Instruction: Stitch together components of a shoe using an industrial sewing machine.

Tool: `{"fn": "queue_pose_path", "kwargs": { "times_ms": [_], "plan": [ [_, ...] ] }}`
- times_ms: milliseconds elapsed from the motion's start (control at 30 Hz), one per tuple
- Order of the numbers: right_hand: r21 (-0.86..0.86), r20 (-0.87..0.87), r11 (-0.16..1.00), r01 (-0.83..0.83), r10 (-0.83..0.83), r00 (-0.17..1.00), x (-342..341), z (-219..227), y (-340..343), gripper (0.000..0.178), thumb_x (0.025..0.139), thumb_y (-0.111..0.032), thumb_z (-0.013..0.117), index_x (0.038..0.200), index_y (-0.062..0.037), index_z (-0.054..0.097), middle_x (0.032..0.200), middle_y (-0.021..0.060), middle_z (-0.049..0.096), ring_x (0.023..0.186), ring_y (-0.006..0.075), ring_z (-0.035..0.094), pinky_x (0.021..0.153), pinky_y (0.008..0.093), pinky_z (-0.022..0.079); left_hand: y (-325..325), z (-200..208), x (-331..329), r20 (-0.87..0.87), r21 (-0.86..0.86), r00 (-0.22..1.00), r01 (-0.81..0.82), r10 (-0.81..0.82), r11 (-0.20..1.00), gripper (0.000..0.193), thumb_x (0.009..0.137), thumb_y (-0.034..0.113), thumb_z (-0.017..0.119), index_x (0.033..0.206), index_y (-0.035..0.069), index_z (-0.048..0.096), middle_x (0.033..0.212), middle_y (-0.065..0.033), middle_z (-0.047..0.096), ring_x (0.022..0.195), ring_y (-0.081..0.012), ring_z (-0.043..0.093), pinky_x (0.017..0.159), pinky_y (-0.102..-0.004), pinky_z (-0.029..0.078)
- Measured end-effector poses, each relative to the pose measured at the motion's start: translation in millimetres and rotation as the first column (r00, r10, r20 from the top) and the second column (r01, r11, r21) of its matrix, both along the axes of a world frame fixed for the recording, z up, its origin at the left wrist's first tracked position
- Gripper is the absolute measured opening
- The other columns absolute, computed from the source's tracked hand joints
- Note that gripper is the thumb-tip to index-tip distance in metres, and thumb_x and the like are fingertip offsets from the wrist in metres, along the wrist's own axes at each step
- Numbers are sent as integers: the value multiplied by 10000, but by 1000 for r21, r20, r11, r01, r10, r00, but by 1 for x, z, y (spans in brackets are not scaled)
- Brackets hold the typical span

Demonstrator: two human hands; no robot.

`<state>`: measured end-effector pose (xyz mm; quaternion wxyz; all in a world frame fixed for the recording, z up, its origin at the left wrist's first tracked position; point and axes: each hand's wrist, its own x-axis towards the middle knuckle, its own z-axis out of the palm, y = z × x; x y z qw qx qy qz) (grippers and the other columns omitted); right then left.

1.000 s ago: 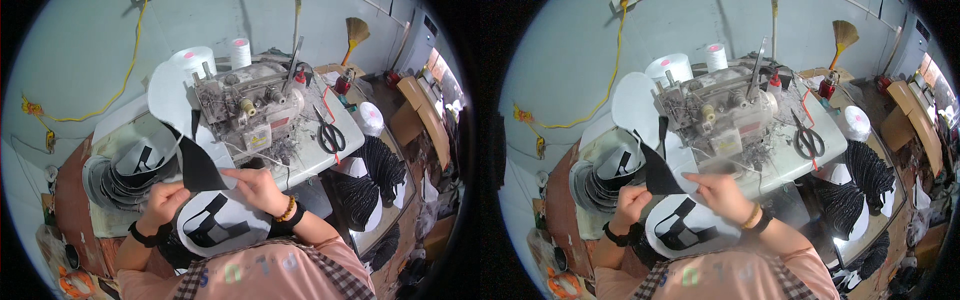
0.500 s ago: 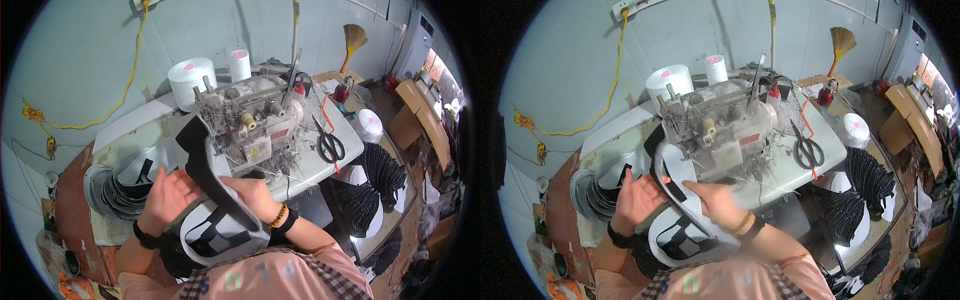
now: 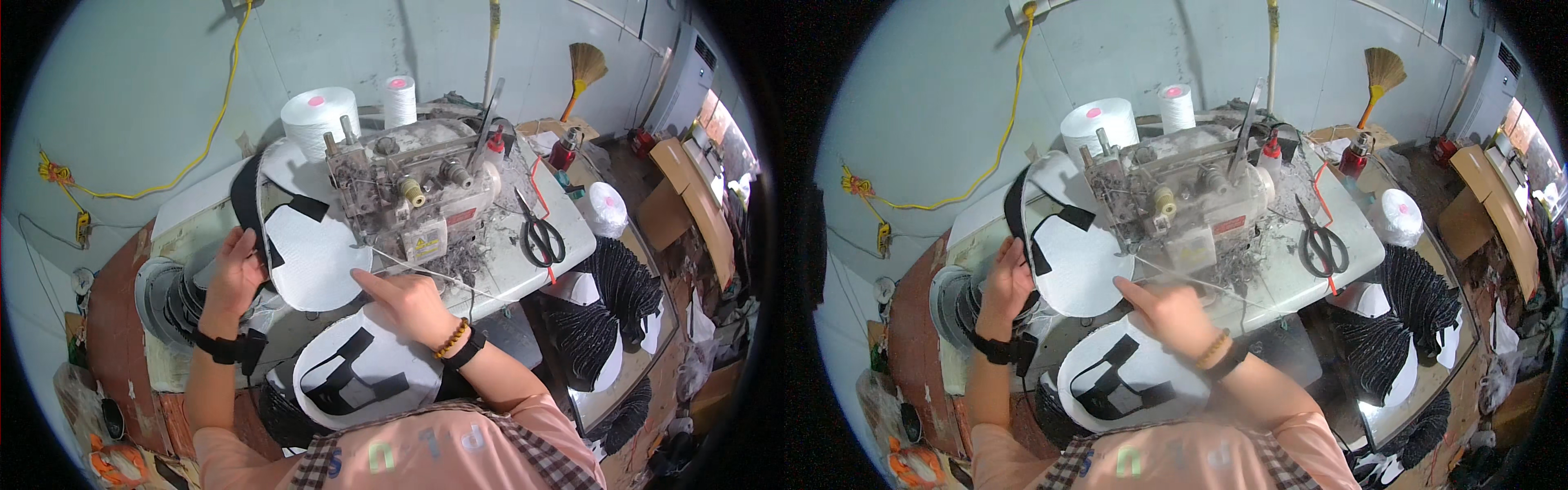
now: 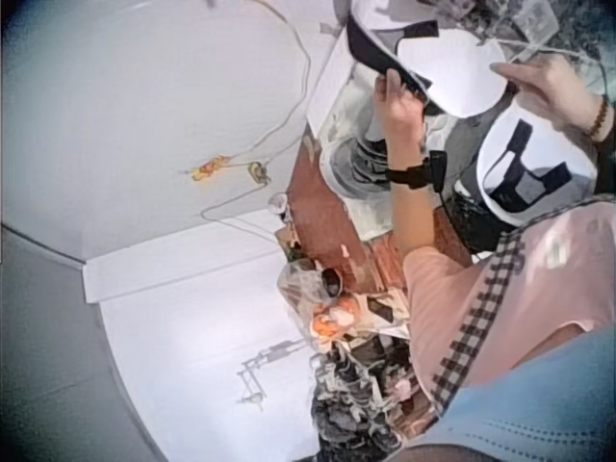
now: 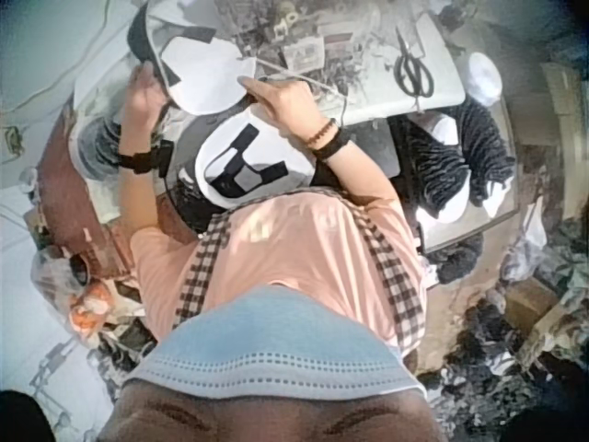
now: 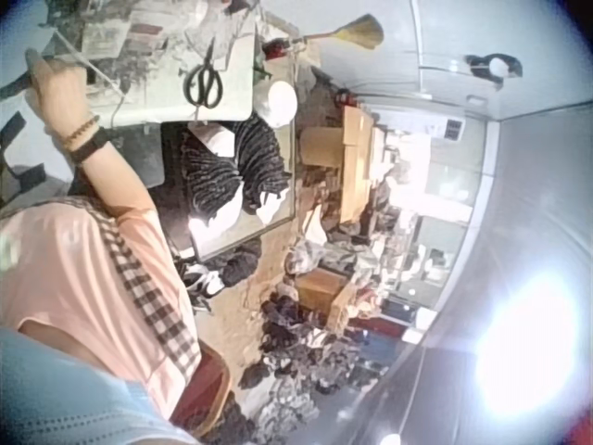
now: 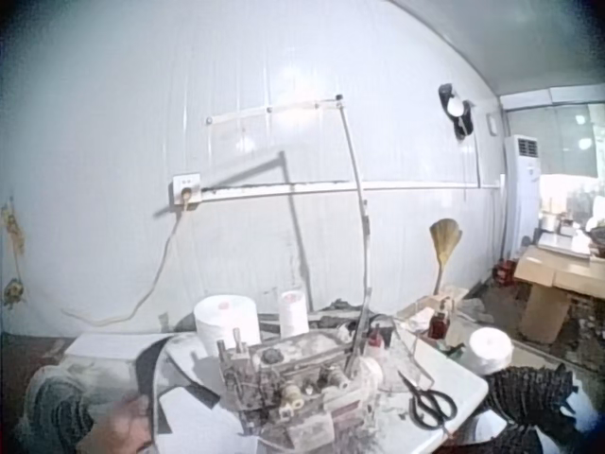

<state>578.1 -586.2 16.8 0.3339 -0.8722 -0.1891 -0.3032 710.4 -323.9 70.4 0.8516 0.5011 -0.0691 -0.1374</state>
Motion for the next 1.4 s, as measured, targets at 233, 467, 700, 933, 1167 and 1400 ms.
{"fn": "queue_pose_path", "kwargs": {
  "times_ms": [233, 467, 700, 933, 1167, 1400],
  "plan": [
    [-18, -41, 1000, 1, -2, 999, 7, 12, -10, 374, 815, -111, 656, 1188, -92, 651, 682, 127, 642, 591, 300, 645, 563, 394, 519, 15, 25, -73, 91, 729, 882, 258, -463, 634, 270, 1017, 182, 489, 1009, -45, 636, 941, -160, 724, 834, -271, 711, 771, -382, 577],
    [201, -292, 979, -44, 103, 951, -24, 11, -2, 285, 822, -141, 722, 1062, -19, 632, 884, 171, 673, 775, 322, 673, 695, 372, 550, -36, 7, -89, 588, 792, 627, -316, -511, 523, 194, 928, 152, 669, 1008, -24, 693, 973, -98, 717, 805, -205, 674, 710, -338, 535],
    [71, -298, 971, -227, 238, 924, -19, -17, 9, 399, 801, -153, 753, 1153, -12, 630, 1056, 167, 627, 977, 365, 607, 855, 411, 498, -45, -42, -10, 693, 599, 709, -465, -131, 653, 204, 895, 204, 701, 856, 4, 689, 629, -88, 641, 532, -211, 604, 535, -368, 471],
    [215, -146, 949, -231, 265, 953, -22, -10, -38, 107, 861, -58, 676, 951, -3, 689, 947, 140, 678, 900, 315, 647, 785, 377, 524, 63, -63, 27, 186, 954, 982, -190, 40, 233, 451, 904, 309, 666, 595, -19, 645, 459, -85, 517, 453, -146, 554, 497, -322, 445],
    [863, -265, 502, 54, 360, 895, -2, 7, -35, 220, 941, -11, 611, 1161, -9, 611, 765, -58, 553, 670, -10, 443, 590, 175, 352, 38, -17, -60, 394, 804, 860, -151, -325, 575, 230, 922, 135, 563, 1031, -32, 678, 1025, -169, 701, 949, -218, 683, 785, -348, 529],
    [775, -445, 611, 162, 345, 827, 4, 2, 3, 242, 972, -39, 569, 1193, -24, 666, 855, -58, 635, 708, -1, 500, 647, 151, 392, -33, 6, -44, 19, 2, 990, 138, -138, 990, 446, 1065, 357, 385, 1185, -30, 573, 1123, -161, 656, 1147, -275, 601, 1014, -415, 460]
  ]
}}
